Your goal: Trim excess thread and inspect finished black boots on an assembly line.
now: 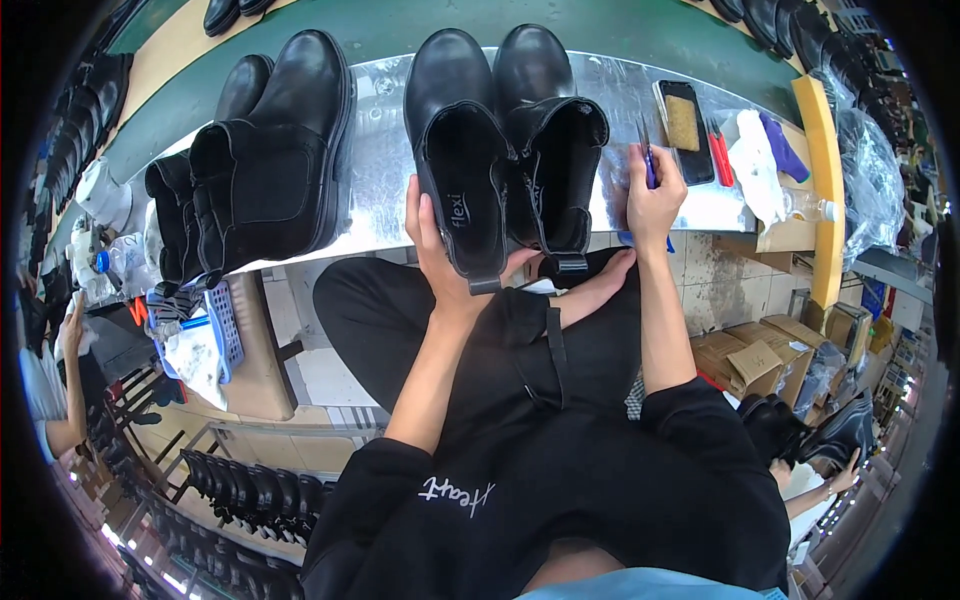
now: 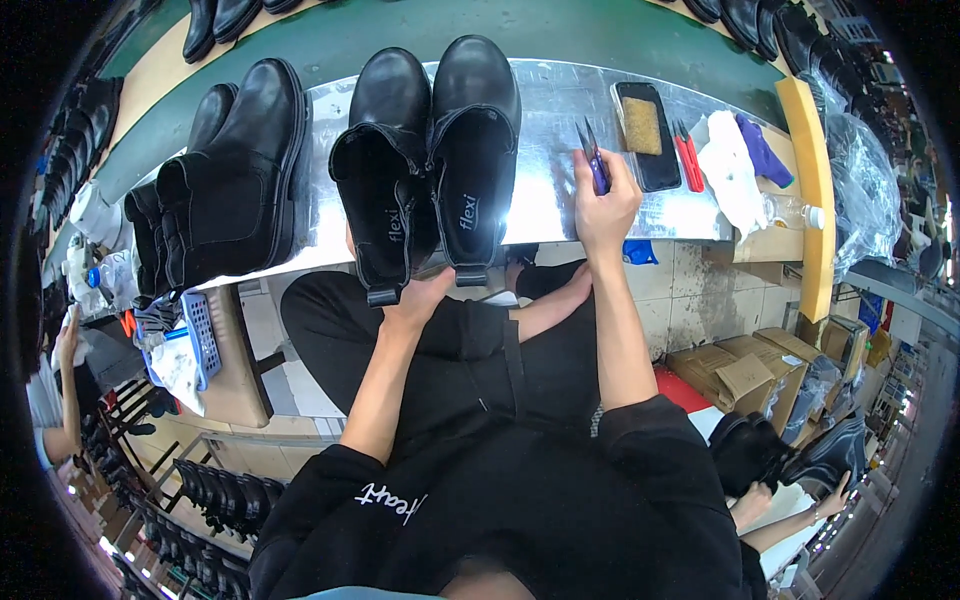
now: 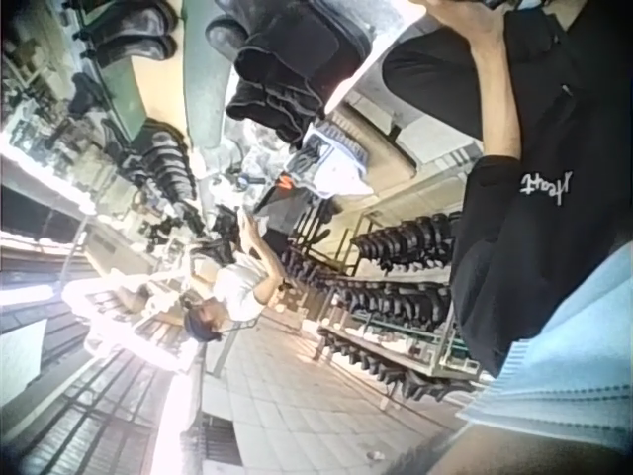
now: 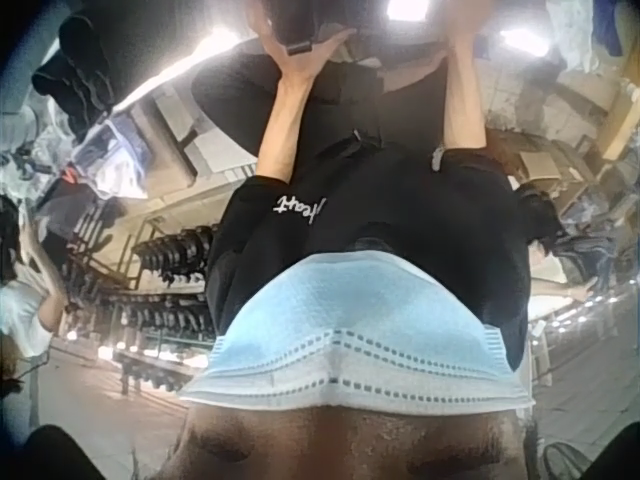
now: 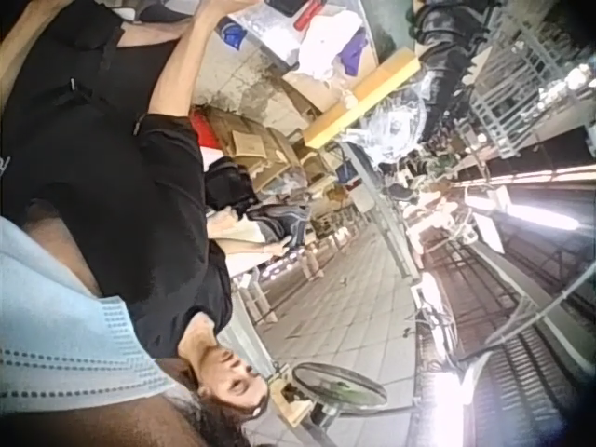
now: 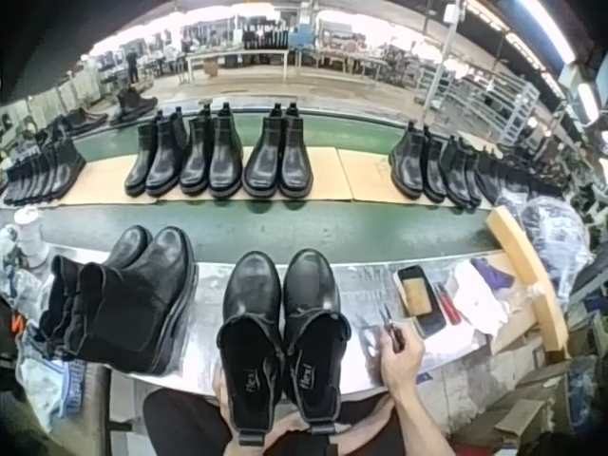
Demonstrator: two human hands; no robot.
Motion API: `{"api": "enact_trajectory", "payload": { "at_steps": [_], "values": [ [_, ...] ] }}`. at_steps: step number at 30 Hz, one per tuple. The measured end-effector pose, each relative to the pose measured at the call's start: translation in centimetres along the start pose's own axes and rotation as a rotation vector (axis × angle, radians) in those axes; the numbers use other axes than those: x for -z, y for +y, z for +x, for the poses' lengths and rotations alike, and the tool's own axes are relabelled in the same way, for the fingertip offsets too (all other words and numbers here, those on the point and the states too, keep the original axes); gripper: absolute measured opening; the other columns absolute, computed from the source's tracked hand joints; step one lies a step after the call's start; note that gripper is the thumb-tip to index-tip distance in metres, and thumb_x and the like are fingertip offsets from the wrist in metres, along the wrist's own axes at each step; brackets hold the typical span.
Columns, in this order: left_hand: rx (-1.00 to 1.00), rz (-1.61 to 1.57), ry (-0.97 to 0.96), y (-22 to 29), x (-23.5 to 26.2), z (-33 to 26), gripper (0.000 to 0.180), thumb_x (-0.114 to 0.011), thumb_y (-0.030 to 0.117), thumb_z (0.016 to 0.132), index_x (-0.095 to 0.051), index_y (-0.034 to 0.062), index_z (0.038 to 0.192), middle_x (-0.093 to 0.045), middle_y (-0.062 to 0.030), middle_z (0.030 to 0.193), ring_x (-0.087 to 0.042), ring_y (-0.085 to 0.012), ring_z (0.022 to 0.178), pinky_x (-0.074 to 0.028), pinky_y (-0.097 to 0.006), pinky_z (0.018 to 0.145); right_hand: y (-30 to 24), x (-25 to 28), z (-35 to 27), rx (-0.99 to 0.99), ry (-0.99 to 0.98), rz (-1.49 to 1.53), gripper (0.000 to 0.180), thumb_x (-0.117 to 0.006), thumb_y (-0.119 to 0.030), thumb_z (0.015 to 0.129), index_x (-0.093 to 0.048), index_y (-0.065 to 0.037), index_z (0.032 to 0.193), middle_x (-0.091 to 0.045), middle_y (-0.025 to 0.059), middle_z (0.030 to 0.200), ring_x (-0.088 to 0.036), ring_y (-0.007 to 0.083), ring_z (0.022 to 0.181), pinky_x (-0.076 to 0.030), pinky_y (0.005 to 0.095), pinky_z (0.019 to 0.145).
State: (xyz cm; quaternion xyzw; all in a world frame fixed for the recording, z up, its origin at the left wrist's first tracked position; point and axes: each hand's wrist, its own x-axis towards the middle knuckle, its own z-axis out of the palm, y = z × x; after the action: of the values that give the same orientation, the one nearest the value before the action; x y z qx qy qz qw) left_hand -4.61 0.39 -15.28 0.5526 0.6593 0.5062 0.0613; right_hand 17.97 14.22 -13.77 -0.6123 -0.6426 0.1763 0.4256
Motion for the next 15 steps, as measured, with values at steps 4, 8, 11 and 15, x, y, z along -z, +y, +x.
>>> {"api": "enact_trajectory", "payload": {
  "at_steps": [4,8,11,15],
  "values": [
    [-0.025,-0.015,0.025,-0.3,-0.3,0.0,0.127,-0.093,0.050,0.059,-0.019,0.0037,0.152,-0.030,-0.0320,0.151,-0.039,-0.0498,0.136,-0.038,-0.054,0.110,-0.2,0.0,0.0,0.000,0.002,0.001,0.025,-0.076,-0.020,0.088,-0.068,0.002,0.095,-0.063,0.0097,0.074,-0.056,0.0168,0.065,-0.045,0.0315,0.062],
    [0.011,-0.017,-0.010,-0.6,-0.2,-0.6,0.127,-0.093,0.049,0.060,-0.019,0.0036,0.152,-0.029,-0.0320,0.152,-0.038,-0.0495,0.137,-0.037,-0.054,0.110,0.1,0.0,0.0,-0.003,0.009,0.010,0.026,-0.076,-0.021,0.088,-0.068,0.002,0.094,-0.062,0.0086,0.073,-0.054,0.0159,0.064,-0.044,0.0310,0.061],
    [0.018,-0.010,-0.028,-0.5,0.1,-0.6,0.128,-0.093,0.051,0.061,-0.017,0.0031,0.153,-0.028,-0.0314,0.152,-0.037,-0.0485,0.137,-0.036,-0.053,0.111,0.3,0.0,0.0,-0.001,0.026,0.031,0.026,-0.076,-0.022,0.088,-0.068,0.002,0.094,-0.061,0.0079,0.072,-0.054,0.0156,0.064,-0.044,0.0307,0.061],
    [-0.024,-0.239,0.122,2.0,1.8,1.6,0.100,-0.078,0.065,0.073,-0.037,0.0010,0.139,-0.033,-0.0281,0.147,-0.037,-0.0449,0.138,-0.033,-0.053,0.114,0.4,-0.3,-0.1,0.033,0.035,0.080,0.027,-0.077,-0.022,0.087,-0.068,0.002,0.096,-0.061,0.0078,0.072,-0.054,0.0154,0.064,-0.044,0.0308,0.061]
  ]
}}
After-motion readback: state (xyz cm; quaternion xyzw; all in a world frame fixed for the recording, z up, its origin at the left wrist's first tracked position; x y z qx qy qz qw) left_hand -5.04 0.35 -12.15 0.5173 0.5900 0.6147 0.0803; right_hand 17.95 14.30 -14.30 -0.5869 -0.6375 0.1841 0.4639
